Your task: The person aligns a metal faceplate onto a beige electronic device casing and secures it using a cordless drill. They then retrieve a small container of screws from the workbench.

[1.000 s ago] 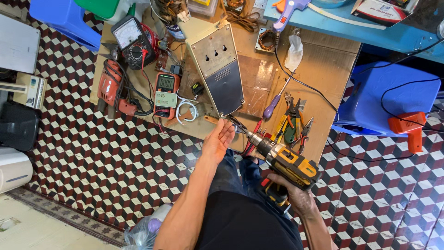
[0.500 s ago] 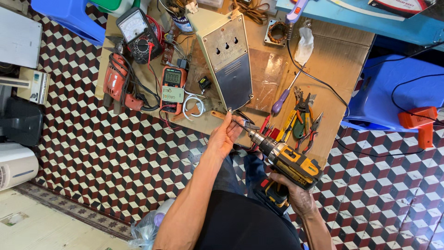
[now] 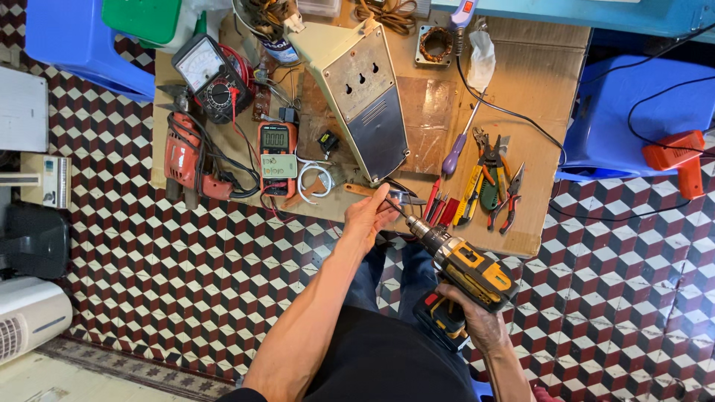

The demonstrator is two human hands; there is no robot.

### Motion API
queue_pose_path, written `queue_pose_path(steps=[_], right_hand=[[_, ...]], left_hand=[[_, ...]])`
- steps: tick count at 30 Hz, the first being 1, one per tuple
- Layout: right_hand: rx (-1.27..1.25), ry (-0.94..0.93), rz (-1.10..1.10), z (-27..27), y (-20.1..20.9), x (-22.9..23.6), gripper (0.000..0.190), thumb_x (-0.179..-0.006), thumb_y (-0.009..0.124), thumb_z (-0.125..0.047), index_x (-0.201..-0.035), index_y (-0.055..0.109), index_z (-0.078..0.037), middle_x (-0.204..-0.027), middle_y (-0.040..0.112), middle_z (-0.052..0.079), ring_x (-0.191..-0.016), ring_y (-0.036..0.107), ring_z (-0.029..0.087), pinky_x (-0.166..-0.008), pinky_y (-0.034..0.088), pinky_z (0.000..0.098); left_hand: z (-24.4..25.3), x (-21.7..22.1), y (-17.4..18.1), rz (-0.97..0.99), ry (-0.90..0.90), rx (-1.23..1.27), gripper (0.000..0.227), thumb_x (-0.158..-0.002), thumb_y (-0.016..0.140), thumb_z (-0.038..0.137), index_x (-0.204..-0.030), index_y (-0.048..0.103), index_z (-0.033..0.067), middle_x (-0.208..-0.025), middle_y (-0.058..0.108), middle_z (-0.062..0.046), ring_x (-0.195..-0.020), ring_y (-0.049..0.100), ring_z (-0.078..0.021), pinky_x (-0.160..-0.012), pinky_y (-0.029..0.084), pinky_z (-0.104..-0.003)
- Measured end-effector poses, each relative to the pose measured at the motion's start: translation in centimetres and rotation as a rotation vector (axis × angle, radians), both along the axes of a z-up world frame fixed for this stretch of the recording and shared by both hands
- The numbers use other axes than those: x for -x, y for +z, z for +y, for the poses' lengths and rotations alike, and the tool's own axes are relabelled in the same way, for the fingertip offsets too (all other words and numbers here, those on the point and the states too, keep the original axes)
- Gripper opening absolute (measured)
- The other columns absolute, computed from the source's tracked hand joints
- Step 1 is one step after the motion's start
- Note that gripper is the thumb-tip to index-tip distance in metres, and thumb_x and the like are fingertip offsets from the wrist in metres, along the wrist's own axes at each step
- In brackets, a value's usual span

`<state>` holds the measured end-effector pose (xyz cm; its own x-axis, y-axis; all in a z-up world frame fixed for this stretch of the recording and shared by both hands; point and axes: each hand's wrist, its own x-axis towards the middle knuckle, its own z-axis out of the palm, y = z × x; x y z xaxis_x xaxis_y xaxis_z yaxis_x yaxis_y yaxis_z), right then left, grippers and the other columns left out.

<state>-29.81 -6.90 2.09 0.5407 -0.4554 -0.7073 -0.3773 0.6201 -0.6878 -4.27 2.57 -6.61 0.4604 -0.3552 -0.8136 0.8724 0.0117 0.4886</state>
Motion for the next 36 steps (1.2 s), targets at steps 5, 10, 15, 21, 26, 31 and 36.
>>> queue_pose_path(steps=[5, 10, 15, 21, 26, 31, 36], right_hand=[[-0.125, -0.181, -0.133, 2.2, -0.9, -2.3, 0.038, -0.079, 0.077, -0.005, -0.117, 0.074, -0.002, -0.095, 0.07, 0.012, -0.084, 0.068, 0.018, -0.081, 0.058, 0.033], [-0.179, -0.29, -0.153, 3.7, -1.4, -4.4, 0.039, -0.077, 0.073, -0.001, -0.116, 0.068, -0.001, -0.115, 0.074, 0.015, -0.085, 0.068, 0.017, -0.08, 0.058, 0.0326], [-0.164, -0.281, -0.144, 4.3, -1.7, -5.0, 0.041, -0.078, 0.073, 0.0, -0.119, 0.067, -0.001, -0.119, 0.073, 0.017, -0.085, 0.069, 0.018, -0.082, 0.059, 0.033], [-0.171, -0.3, -0.149, 4.3, -1.4, -4.9, 0.042, -0.078, 0.073, 0.0, -0.12, 0.067, 0.0, -0.12, 0.073, 0.017, -0.085, 0.068, 0.018, -0.082, 0.058, 0.0331], [-0.129, -0.282, -0.155, 4.2, -1.7, -5.0, 0.041, -0.077, 0.075, -0.002, -0.117, 0.067, 0.001, -0.12, 0.073, 0.02, -0.087, 0.069, 0.018, -0.085, 0.06, 0.0351], [-0.156, -0.252, -0.109, 4.2, -1.8, -5.0, 0.043, -0.076, 0.075, -0.005, -0.118, 0.067, -0.002, -0.122, 0.073, 0.016, -0.089, 0.069, 0.017, -0.087, 0.06, 0.0355], [-0.152, -0.243, -0.112, 4.4, -1.7, -4.9, 0.044, -0.077, 0.074, -0.006, -0.12, 0.068, -0.001, -0.123, 0.073, 0.016, -0.09, 0.067, 0.016, -0.088, 0.058, 0.0351]], left_hand=[[0.3, 0.5, -2.4, 0.063, 0.072, 0.206, 0.027, -0.098, 0.069, 0.021, -0.113, 0.067, -0.002, -0.104, 0.075, -0.012, -0.093, 0.074, -0.0185, -0.085, 0.062, -0.029], [1.4, -0.5, -3.9, 0.083, 0.072, 0.218, 0.028, -0.1, 0.062, 0.009, -0.125, 0.065, -0.0026, -0.114, 0.073, -0.011, -0.104, 0.071, -0.019, -0.094, 0.059, -0.031], [1.8, -1.4, -3.9, 0.078, 0.072, 0.21, 0.033, -0.099, 0.061, 0.005, -0.13, 0.061, -0.0054, -0.116, 0.073, -0.013, -0.106, 0.071, -0.0209, -0.095, 0.06, -0.033], [1.4, -1.4, -2.7, 0.118, 0.067, 0.224, 0.034, -0.098, 0.06, 0.006, -0.13, 0.061, -0.0054, -0.117, 0.073, -0.016, -0.108, 0.072, -0.0222, -0.096, 0.059, -0.034], [1.1, -1.9, -2.4, 0.089, 0.052, 0.213, 0.035, -0.099, 0.061, 0.003, -0.13, 0.06, -0.0106, -0.117, 0.072, -0.017, -0.108, 0.071, -0.0225, -0.098, 0.06, -0.034], [1.5, -2.0, -2.6, 0.102, 0.045, 0.171, 0.034, -0.098, 0.061, 0.004, -0.13, 0.06, -0.0082, -0.117, 0.072, -0.017, -0.108, 0.07, -0.0221, -0.098, 0.059, -0.034], [1.9, -2.1, -2.6, 0.1, 0.037, 0.204, 0.034, -0.099, 0.061, 0.004, -0.13, 0.061, -0.01, -0.118, 0.072, -0.017, -0.109, 0.07, -0.0225, -0.099, 0.059, -0.034]])
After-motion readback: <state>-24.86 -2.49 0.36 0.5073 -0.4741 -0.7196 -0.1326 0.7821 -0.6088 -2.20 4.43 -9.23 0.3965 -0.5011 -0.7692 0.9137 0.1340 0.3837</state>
